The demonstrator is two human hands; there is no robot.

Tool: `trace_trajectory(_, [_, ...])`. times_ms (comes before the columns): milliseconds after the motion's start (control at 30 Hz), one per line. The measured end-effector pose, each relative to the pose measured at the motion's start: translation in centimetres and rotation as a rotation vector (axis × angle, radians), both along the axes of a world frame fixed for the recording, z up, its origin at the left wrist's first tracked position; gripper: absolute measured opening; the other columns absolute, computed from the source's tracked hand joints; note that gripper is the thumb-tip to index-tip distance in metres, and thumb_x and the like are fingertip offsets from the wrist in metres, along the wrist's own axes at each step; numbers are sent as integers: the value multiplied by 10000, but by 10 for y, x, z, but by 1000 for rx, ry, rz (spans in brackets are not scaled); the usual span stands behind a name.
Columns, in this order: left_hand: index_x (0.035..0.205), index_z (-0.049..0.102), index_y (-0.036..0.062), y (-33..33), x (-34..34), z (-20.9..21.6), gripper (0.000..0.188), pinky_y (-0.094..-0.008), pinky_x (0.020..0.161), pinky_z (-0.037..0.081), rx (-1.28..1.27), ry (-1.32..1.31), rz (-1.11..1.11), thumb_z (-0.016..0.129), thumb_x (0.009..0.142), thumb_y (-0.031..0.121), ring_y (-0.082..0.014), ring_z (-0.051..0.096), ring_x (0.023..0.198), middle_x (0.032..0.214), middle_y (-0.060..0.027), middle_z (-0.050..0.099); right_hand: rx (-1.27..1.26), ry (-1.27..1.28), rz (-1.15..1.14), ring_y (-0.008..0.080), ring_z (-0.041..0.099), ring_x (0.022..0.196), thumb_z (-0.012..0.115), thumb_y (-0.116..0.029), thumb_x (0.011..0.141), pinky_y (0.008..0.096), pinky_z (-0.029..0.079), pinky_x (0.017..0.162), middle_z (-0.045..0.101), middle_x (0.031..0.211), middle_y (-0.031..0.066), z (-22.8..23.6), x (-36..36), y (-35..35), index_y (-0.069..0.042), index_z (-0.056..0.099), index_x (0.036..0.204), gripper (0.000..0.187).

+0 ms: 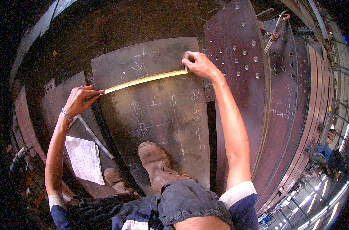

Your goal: The person measures a large metal sheet with a tape measure and marks points with chalk. They consult a paper document, reposition the tape measure multiple times, and continue marking the sheet in a workshop setting.

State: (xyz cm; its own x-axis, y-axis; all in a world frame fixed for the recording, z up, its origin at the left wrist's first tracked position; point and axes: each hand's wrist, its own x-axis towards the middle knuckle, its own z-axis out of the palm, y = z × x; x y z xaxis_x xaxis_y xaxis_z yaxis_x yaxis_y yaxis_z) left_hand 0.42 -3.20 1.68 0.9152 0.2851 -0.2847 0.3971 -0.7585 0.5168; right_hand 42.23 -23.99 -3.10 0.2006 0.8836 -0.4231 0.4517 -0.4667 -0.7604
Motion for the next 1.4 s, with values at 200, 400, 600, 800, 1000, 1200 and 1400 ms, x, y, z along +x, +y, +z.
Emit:
trace_trajectory(200, [1138,743,148,0,2,0,310,-405,623,476,5,-14,-8,684,840,87,-304,599,657,759,-117,601,19,32,3,112,552,655,571,-206,950,322,473,627,617,694,43,-6,3,-3,-10,607,864,217])
trace_trajectory(400, [1140,742,146,0,1,-1,307,-410,618,472,2,-16,-4,681,846,81,-306,592,645,756,-116,597,23,-6,22,143,560,653,581,-233,953,341,473,636,621,703,71,-14,6,-2,-12,604,878,234])
trace_trajectory(600, [1152,738,152,-1,3,2,324,-403,625,471,4,-7,-5,681,842,75,-302,588,644,746,-112,593,45,-5,19,143,557,643,579,-228,951,343,470,629,614,683,67,-13,5,-3,-9,596,861,237])
trace_trajectory(800, [1160,736,155,0,0,-3,325,-396,628,467,-9,-44,-13,680,846,87,-296,579,633,732,-109,585,42,2,12,140,559,644,580,-225,944,343,472,631,610,675,72,-10,4,-2,-3,599,858,239])
trace_trajectory(1000, [1146,743,141,-1,2,0,300,-390,633,467,-1,-31,-10,678,857,94,-285,579,627,729,-103,590,37,-46,35,111,501,666,580,-217,965,323,439,627,562,691,35,-7,2,-1,-11,596,867,229])
trace_trajectory(1200, [1147,742,137,-1,2,-1,300,-389,624,465,2,-34,-13,678,858,92,-282,575,623,726,-104,587,36,-61,37,88,453,665,580,-206,975,307,411,610,521,683,3,-8,1,-1,-17,589,857,223])
trace_trajectory(1400, [1149,740,139,1,1,-2,306,-391,613,464,13,-24,-24,679,854,88,-283,576,623,725,-105,586,50,1,25,130,561,654,581,-229,948,339,470,624,621,691,69,-13,6,-3,-6,604,850,245])
